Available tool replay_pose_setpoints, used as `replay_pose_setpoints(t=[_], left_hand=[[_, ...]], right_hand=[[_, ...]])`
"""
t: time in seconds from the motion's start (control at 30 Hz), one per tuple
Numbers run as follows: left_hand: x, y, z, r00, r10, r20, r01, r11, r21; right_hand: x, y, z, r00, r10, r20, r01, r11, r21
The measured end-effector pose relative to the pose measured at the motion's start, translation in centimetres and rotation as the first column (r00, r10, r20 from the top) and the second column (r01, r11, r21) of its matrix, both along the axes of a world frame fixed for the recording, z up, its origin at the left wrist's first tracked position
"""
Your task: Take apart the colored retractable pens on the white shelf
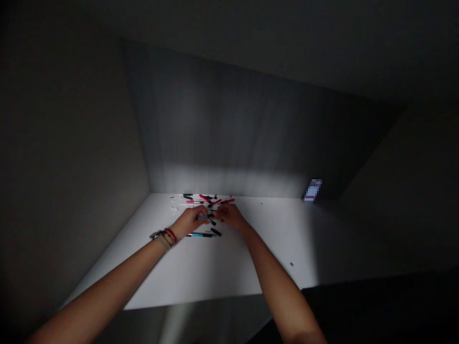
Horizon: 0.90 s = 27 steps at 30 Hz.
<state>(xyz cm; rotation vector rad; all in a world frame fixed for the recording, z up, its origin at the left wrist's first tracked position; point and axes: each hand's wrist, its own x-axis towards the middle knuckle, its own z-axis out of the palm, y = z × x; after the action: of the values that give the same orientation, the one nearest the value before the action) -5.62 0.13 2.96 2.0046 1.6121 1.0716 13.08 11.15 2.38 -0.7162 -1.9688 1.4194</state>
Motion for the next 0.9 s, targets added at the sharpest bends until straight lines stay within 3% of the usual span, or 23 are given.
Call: replay_pose_setpoints(t=[0.13, 0.23, 0.33, 0.73, 0.9], left_hand=[[0.09, -0.15, 0.35, 0.994, 0.078, -0.082, -0.074, 0.996, 0.051], [0.19, -0.34, 0.57, 0.99, 0.09, -0.107, -0.084, 0.995, 0.059], [0.21, -0.51, 0.64, 0.985, 0.11, -0.13, -0.107, 0.994, 0.031], [0.07, -0.93, 0.9, 0.96, 0.185, -0.209, -0.172, 0.982, 0.078], [0.04, -0.89, 0.79, 0.972, 0.153, -0.178, -0.138, 0.986, 0.092]], right_hand=[[-0.05, -0.36, 0.14, 0.995, 0.007, -0.104, -0.013, 0.998, -0.064], [-0.08, -0.67, 0.09, 0.999, 0.043, -0.027, -0.045, 0.995, -0.084], [-0.21, -0.7, -0.04, 0.997, 0.071, 0.011, -0.07, 0.997, -0.019], [-0.35, -0.17, -0.27, 0.992, 0.075, -0.104, -0.058, 0.987, 0.153], [-0.53, -0.47, -0.42, 0.991, 0.081, -0.11, -0.079, 0.996, 0.029]])
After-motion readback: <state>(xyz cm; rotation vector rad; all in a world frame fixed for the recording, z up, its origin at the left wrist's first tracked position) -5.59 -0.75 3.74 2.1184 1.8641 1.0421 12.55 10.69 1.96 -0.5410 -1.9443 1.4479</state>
